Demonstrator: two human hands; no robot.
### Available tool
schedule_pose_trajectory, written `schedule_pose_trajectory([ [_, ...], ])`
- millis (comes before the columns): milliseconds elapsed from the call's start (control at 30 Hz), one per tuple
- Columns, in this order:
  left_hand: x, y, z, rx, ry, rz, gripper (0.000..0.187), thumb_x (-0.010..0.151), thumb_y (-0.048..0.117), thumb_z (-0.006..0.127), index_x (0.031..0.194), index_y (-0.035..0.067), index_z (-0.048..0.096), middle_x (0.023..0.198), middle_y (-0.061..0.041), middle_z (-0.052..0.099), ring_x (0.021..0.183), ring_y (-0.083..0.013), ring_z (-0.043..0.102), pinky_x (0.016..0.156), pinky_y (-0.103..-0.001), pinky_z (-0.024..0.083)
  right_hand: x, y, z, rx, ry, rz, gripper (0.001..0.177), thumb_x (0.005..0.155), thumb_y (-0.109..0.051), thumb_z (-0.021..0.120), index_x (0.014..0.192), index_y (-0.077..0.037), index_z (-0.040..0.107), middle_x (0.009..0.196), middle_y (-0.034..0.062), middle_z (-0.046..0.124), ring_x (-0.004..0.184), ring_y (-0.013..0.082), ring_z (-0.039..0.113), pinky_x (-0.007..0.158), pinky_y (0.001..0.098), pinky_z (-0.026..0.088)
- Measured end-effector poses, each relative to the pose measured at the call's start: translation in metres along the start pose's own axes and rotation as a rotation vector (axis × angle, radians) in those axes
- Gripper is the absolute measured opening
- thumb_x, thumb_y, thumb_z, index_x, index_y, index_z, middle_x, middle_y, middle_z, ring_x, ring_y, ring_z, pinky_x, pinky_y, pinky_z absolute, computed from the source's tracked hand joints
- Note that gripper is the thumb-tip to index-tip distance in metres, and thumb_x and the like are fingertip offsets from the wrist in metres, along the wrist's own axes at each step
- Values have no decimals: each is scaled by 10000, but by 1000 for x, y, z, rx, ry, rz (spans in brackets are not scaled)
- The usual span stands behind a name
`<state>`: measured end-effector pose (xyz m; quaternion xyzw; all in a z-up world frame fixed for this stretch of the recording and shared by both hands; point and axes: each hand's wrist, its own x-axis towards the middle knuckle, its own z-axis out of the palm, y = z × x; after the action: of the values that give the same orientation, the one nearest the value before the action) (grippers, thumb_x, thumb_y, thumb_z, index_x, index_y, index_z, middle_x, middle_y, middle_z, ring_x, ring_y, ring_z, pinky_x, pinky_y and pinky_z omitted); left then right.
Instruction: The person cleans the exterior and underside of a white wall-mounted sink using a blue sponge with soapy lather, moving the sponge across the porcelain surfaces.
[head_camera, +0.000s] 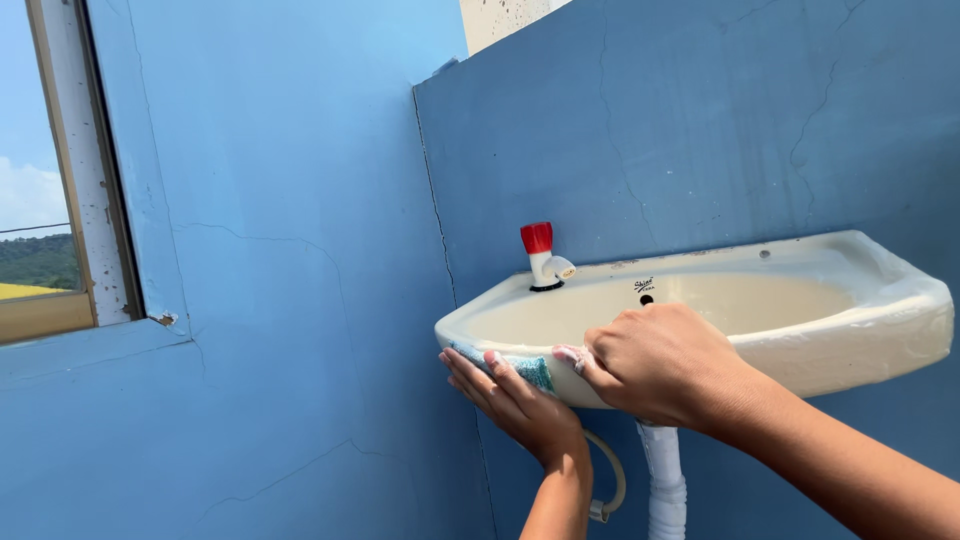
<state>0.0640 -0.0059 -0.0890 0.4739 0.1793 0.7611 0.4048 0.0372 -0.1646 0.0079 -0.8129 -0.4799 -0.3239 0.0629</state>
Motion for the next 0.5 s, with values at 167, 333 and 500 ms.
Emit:
schedule_pose_trajectory([
  [167, 87, -31, -6, -324, -146, -546, 702, 983, 514, 269, 1609, 200, 218, 1668, -51, 275, 1531, -246, 273, 1252, -458, 246, 24, -22, 5, 35, -116, 14, 632, 1020, -499, 349, 731, -59, 699, 586, 134, 651, 586, 303, 676, 650, 432, 574],
  [333, 142, -45, -11, -432, -348, -939, 731, 1021, 598, 222, 1570, 159, 424, 1551, -140, 513, 1461, -274, 481, 1200, -471, 347, 36, -28, 13, 23, -64, -34, 618, 1031, -500, 365, 754, -55, 692, 564, 130, 638, 547, 298, 661, 612, 433, 570],
  [500, 79, -34, -6, -493, -141, -995, 684, 995, 580, 182, 1621, 307, 159, 1619, -30, 323, 1473, -274, 386, 1196, -513, 369, 37, -32, 17, 44, -53, -7, 631, 1033, -488, 346, 709, -66, 685, 535, 117, 630, 511, 279, 651, 585, 413, 566],
])
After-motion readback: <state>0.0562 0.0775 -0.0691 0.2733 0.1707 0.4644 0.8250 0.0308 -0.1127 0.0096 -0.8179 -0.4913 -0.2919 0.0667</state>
